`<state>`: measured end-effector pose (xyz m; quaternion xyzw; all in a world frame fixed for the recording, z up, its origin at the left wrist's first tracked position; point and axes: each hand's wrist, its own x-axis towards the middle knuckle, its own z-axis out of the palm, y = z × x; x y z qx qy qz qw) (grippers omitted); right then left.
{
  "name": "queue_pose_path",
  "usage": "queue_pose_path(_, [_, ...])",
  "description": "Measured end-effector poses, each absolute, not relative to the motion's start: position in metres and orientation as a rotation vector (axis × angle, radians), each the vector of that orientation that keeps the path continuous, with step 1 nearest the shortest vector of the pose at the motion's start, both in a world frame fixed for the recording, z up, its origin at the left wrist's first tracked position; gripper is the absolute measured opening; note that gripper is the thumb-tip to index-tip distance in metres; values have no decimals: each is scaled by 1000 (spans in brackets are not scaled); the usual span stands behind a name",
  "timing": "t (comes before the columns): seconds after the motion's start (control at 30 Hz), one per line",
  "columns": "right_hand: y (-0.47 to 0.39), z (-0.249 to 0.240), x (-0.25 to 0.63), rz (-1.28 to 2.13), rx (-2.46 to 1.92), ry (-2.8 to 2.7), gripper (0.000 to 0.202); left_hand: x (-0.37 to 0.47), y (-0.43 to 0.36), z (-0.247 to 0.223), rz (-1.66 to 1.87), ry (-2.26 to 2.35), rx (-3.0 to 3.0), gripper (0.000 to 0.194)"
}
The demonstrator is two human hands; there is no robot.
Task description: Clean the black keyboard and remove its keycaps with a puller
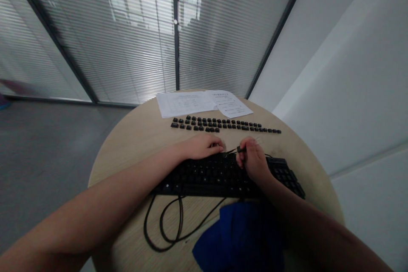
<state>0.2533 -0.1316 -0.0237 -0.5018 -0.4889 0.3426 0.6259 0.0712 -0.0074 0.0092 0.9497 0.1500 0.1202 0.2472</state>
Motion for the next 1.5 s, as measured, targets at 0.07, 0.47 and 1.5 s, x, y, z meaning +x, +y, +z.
queue_pose_path(0.07, [-130, -25, 254, 790, -1145, -1092, 46, 71, -9, 14, 417, 406, 2443, 23])
queue_pose_path(0.47, [-126, -23, 252, 815, -1102, -1029, 48, 72, -16, 16, 381, 344, 2262, 16])
queue_pose_path(1.5, [-111, -3, 286, 515, -1106, -805, 45, 140, 62, 8, 286, 526, 3171, 14])
